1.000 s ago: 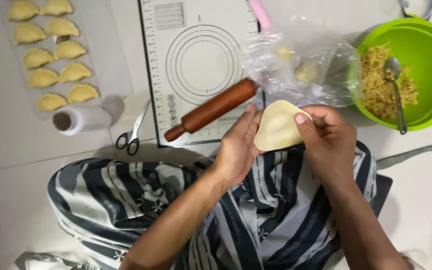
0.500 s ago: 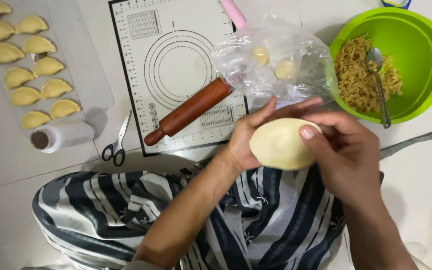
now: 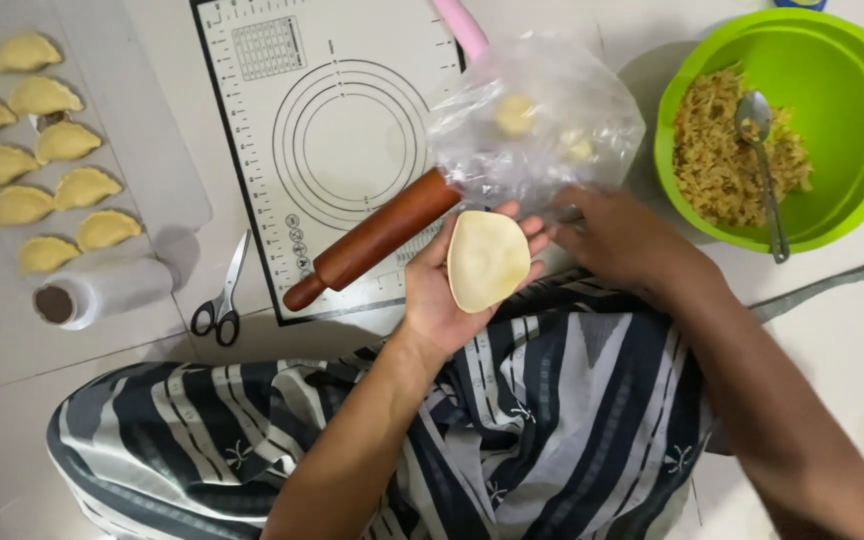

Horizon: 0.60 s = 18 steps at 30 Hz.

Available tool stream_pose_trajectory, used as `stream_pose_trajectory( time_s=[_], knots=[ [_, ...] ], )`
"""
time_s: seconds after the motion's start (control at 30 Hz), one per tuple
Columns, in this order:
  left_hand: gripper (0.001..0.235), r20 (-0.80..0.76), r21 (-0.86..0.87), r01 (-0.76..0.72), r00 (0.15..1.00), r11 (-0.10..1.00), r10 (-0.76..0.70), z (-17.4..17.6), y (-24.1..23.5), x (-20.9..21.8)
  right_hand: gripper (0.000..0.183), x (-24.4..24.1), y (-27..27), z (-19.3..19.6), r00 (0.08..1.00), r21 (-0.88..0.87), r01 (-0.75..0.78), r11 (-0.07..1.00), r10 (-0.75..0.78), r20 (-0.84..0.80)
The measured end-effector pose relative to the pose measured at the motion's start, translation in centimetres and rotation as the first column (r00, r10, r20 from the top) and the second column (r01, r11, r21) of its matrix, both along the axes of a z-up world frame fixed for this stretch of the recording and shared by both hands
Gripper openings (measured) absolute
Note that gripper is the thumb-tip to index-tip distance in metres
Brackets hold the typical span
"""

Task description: A person prepares a pastry by rolling out dough on a mat, adding filling from a bowl with a spoon, and then folding and pinching the edges to seal it.

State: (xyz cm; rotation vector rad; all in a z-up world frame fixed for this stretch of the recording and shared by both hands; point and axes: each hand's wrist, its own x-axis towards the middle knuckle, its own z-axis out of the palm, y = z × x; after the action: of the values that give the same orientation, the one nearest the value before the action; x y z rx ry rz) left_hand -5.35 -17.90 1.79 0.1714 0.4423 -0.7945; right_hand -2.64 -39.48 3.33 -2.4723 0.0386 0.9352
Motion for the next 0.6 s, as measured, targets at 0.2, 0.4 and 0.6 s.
stream_pose_trajectory(
  time_s=[0.2, 0.4, 0.6],
  knots=[
    [0.063, -0.099, -0.062, -0.035, 0.995, 0.997, 0.029, -0.3, -0.2, 0.0, 0.06, 6.2, 3.5, 2.1, 0.988, 0.042, -0.028, 0.999, 0.021, 0.15],
    [0.063, -0.121, -0.058, -0.001, 0.993, 0.998, -0.006, 0.5, -1.5, -0.1, 0.041, 4.9, 0.8, 0.7, 0.916, 0.007, -0.042, 0.999, 0.035, 0.401],
    [0.061, -0.009, -0.014, 0.053, 0.999, 0.998, -0.054, 1.2, -2.0, 0.2, 0.018, 0.5, -12.1, 3.6, 0.464, -0.163, 0.458, 0.874, -0.079, 0.882]
  ],
)
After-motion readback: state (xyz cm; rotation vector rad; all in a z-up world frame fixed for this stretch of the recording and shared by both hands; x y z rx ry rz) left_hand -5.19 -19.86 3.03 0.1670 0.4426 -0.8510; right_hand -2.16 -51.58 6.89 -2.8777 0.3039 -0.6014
